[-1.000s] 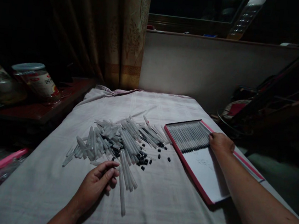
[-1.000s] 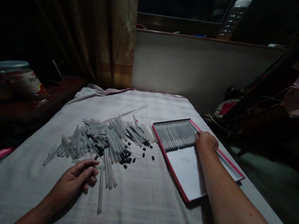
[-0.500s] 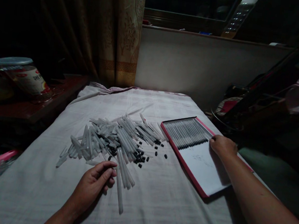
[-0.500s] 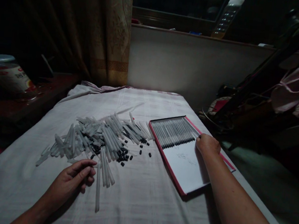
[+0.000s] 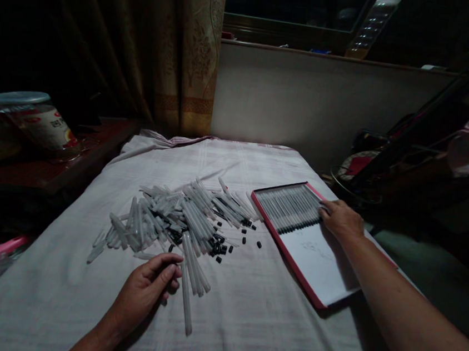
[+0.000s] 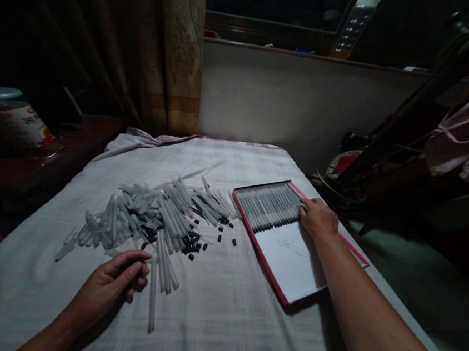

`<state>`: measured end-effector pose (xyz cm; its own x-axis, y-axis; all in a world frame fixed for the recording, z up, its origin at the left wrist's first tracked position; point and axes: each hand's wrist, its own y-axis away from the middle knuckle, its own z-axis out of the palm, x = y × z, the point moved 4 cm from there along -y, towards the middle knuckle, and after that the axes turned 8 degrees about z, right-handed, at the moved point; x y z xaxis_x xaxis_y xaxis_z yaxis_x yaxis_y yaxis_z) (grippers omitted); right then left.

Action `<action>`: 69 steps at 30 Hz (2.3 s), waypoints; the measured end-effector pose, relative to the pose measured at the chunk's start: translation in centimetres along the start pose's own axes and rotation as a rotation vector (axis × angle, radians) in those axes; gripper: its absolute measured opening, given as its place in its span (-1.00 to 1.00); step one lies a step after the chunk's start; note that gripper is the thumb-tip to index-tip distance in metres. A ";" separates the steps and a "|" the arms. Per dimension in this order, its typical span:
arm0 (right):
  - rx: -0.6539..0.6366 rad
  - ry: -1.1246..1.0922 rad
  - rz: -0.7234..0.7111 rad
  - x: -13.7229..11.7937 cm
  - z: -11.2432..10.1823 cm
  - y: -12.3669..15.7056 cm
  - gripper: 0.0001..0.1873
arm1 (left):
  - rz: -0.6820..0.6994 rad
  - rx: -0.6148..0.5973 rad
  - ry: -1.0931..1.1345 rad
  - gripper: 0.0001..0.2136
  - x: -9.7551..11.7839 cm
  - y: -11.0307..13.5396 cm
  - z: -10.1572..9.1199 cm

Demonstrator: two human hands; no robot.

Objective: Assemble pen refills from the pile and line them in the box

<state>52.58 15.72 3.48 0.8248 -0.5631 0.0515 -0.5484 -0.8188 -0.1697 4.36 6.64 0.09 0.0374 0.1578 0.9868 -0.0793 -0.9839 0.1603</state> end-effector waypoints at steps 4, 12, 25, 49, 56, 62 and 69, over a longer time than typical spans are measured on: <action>-0.046 0.074 -0.105 -1.3 0.6 -0.8 -0.60 | -0.007 0.012 0.000 -0.55 0.0 0.0 0.0; -0.074 0.126 -0.125 -1.0 1.5 -1.1 -0.59 | -0.018 0.012 0.007 -0.50 -0.3 0.0 -0.1; -0.132 0.127 0.031 1.0 0.6 0.1 -0.62 | -0.001 -0.019 0.013 -0.48 -0.5 -0.1 -0.1; -0.024 -0.263 -0.404 -14.3 -8.4 8.8 -0.67 | 0.059 -0.010 0.106 -0.45 -0.3 -0.9 -0.4; -0.144 -0.289 -0.533 -22.7 -4.9 15.0 -0.73 | 0.103 -0.066 0.138 -0.42 -0.2 -0.9 -0.2; -0.167 -0.278 -0.461 -24.7 -3.7 15.3 -0.71 | 0.118 -0.074 0.126 -0.41 0.1 -0.9 -0.2; -0.136 -0.510 -0.321 -21.4 -4.2 16.0 -0.68 | 0.148 -0.095 0.079 -0.48 -0.5 -1.0 -0.3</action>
<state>25.62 14.18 3.77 0.8952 -0.1897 -0.4034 -0.2471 -0.9643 -0.0948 4.11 7.59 -0.54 -0.0599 0.0217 0.9980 -0.1716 -0.9851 0.0111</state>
